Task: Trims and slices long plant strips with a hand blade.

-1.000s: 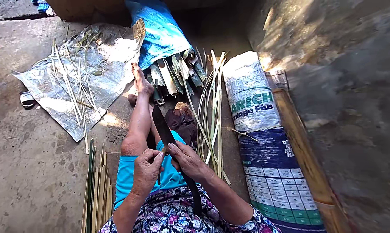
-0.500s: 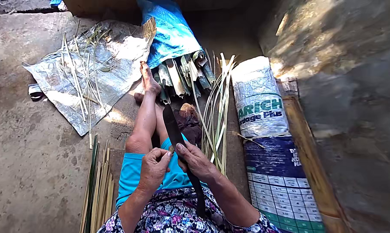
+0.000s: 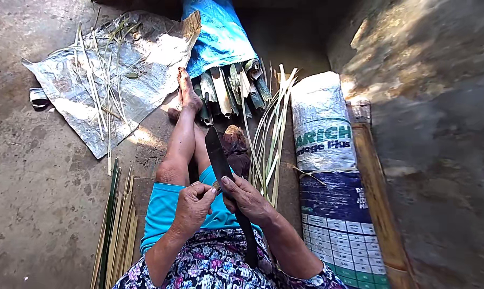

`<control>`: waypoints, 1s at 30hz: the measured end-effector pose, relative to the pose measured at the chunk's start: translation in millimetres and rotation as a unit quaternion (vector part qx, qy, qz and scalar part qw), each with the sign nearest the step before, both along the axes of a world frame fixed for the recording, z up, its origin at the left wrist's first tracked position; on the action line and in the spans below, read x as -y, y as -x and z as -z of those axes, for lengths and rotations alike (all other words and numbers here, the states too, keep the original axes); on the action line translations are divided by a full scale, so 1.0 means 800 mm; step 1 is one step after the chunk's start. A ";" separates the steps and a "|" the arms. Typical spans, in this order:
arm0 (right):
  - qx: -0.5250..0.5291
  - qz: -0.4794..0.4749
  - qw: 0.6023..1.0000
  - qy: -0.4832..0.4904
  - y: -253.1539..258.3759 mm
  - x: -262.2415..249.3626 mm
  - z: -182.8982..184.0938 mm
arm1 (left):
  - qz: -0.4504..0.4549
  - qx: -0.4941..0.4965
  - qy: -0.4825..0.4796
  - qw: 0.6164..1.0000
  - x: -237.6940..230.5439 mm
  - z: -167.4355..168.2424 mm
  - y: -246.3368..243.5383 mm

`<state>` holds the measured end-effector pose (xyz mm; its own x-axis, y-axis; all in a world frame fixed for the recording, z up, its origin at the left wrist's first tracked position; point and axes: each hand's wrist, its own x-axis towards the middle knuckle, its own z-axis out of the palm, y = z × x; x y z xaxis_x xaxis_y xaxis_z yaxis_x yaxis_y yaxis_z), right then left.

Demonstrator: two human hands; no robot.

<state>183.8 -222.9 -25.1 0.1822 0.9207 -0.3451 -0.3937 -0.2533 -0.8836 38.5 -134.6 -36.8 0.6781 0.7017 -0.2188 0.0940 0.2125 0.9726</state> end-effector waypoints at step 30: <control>-0.056 -0.110 0.989 0.081 -0.023 -0.004 -0.011 | 0.032 0.072 0.030 0.996 0.006 0.011 0.010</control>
<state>202.6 -220.1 -16.0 -0.0650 0.8652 -0.4972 -0.4066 -0.4780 -0.7786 30.6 -139.4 -45.8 0.7487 0.6441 -0.1565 -0.0297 0.2685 0.9628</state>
